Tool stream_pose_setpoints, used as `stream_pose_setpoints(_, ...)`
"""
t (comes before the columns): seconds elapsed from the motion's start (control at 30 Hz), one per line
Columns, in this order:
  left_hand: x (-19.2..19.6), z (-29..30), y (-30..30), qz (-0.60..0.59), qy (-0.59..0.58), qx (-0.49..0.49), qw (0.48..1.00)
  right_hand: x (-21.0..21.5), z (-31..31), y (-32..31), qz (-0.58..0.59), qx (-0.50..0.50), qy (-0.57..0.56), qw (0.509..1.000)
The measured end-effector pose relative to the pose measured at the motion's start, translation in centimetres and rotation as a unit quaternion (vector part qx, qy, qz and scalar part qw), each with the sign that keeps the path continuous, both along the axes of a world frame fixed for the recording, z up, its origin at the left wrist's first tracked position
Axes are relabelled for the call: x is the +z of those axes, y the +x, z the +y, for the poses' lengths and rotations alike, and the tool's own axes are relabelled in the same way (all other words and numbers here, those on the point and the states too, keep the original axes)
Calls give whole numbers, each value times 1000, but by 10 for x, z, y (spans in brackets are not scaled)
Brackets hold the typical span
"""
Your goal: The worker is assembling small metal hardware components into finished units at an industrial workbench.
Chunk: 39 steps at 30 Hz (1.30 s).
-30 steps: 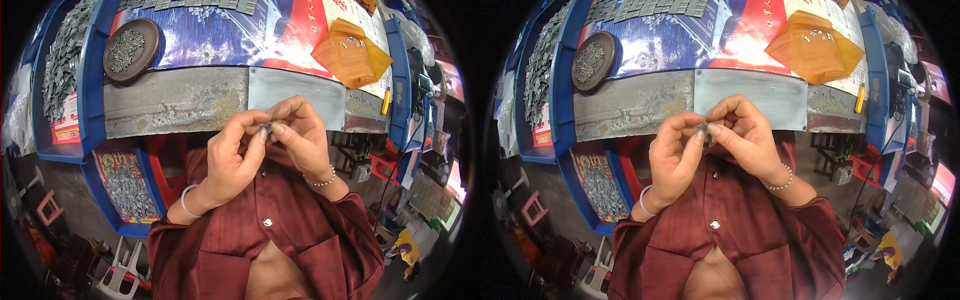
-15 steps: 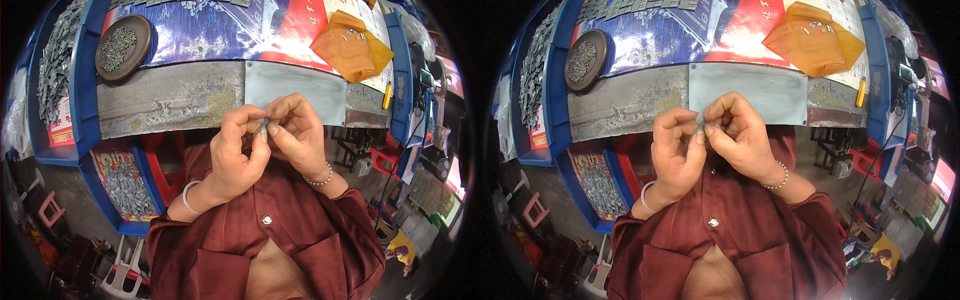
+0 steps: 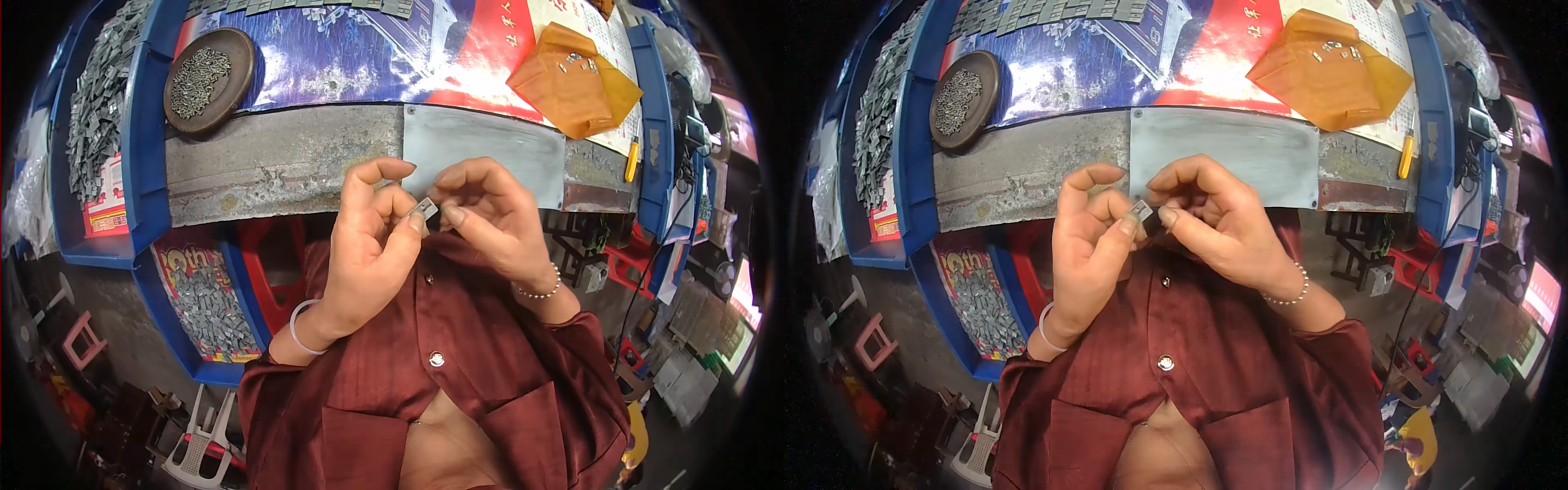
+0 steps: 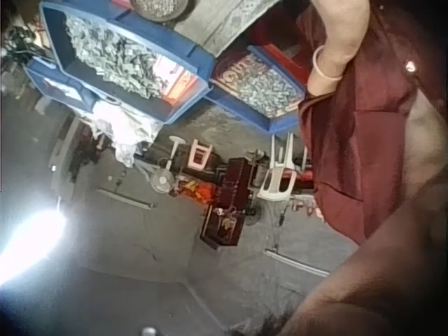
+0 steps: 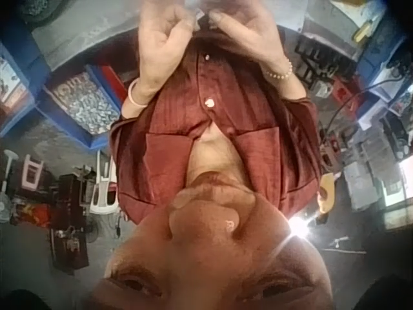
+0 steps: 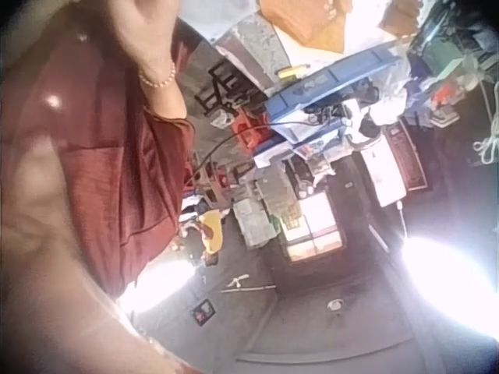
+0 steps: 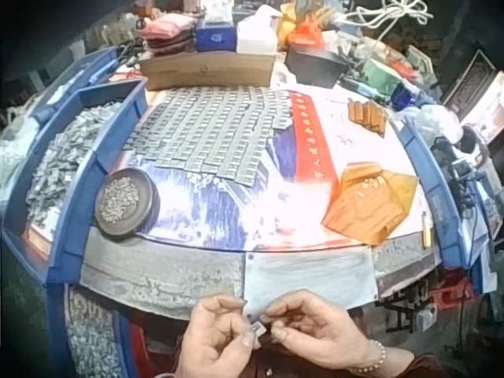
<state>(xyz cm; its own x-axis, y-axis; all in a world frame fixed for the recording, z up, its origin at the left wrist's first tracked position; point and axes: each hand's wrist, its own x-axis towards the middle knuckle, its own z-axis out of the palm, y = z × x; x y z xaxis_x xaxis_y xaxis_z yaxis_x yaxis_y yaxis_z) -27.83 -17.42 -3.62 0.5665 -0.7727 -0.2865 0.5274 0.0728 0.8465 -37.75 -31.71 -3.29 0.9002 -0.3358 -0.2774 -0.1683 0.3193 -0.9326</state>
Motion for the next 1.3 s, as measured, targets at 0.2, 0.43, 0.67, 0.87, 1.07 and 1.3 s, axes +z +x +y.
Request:
stream_pose_setpoints(0.2, -8, 0, 2, -83, -10, -17, 996, 18, -21, 9, -63, 114, -317, 939)
stream_pose_setpoints(0.43, 2, -4, 13, -93, -7, -51, 994, 35, -40, 29, -131, 240, -462, 844)
stream_pose_setpoints(0.67, -7, 0, 35, -267, -8, 156, 951, 36, -123, 87, -58, 57, -592, 802)
stream_pose_setpoints(0.87, -48, 8, 50, -371, 27, 235, 898, -5, -199, 163, 48, 6, -608, 792)
stream_pose_setpoints(1.07, -47, 3, 48, -365, 35, 253, 895, -19, -209, 190, 60, 9, -615, 787)
stream_pose_setpoints(1.3, -50, 6, 53, -403, 54, 255, 877, -23, -211, 210, 14, -18, -610, 792)
